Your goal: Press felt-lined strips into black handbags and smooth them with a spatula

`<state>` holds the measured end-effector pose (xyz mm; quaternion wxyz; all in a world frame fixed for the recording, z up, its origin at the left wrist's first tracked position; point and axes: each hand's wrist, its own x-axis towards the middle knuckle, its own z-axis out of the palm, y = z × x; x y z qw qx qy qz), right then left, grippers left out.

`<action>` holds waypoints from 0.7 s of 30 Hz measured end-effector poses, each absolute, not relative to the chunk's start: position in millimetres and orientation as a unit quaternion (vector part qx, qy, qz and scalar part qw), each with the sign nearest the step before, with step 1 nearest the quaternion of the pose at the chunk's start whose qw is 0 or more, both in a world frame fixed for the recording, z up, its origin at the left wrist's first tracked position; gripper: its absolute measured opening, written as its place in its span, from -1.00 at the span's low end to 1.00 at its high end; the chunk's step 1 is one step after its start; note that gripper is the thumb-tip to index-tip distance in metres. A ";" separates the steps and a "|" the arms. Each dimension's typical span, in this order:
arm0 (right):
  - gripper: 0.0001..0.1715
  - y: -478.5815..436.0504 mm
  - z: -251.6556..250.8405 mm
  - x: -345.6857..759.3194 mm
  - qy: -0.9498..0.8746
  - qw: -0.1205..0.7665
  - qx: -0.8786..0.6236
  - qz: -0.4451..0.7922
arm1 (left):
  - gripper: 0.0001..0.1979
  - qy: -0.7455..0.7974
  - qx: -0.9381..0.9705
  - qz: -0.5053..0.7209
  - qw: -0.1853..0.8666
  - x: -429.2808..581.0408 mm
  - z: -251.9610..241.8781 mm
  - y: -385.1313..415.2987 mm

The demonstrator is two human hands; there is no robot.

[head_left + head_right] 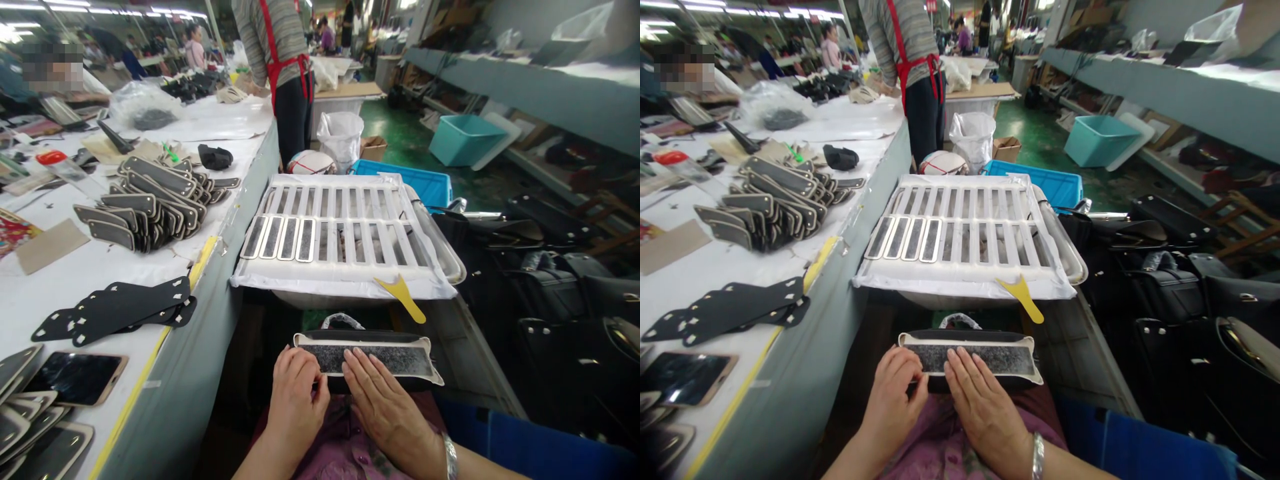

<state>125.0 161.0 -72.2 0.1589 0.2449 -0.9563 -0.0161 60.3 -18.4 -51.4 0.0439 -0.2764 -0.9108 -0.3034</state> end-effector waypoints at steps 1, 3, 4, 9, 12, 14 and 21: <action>-0.47 158.1 -71.8 123.1 -0.954 0.162 0.251 -0.010 | -0.88 -0.910 -0.278 -0.304 0.044 60.0 -51.5 -18.5; -0.49 152.0 -71.2 119.1 -0.949 0.170 0.264 -0.001 | -0.87 -0.907 -0.280 -0.310 0.041 59.5 -52.0 -20.0; -0.49 149.1 -71.0 117.2 -0.947 0.174 0.270 0.003 | -0.87 -0.905 -0.281 -0.318 0.040 59.4 -52.4 -22.0; -0.49 139.8 -69.0 112.2 -0.946 0.175 0.273 0.002 | -0.93 -0.885 -0.240 -0.397 0.047 59.2 -54.8 -45.2; -0.48 136.5 -67.7 110.3 -0.944 0.177 0.280 -0.002 | -0.94 -0.874 -0.229 -0.428 0.018 58.0 -55.6 -60.0; -0.48 131.7 -67.6 107.8 -0.941 0.174 0.290 -0.003 | -0.92 -0.866 -0.225 -0.446 -0.010 57.5 -55.7 -64.4; -0.47 106.6 -74.7 99.1 -0.935 0.194 0.296 -0.019 | -0.88 -0.874 -0.193 -0.446 0.009 60.3 -54.9 -57.4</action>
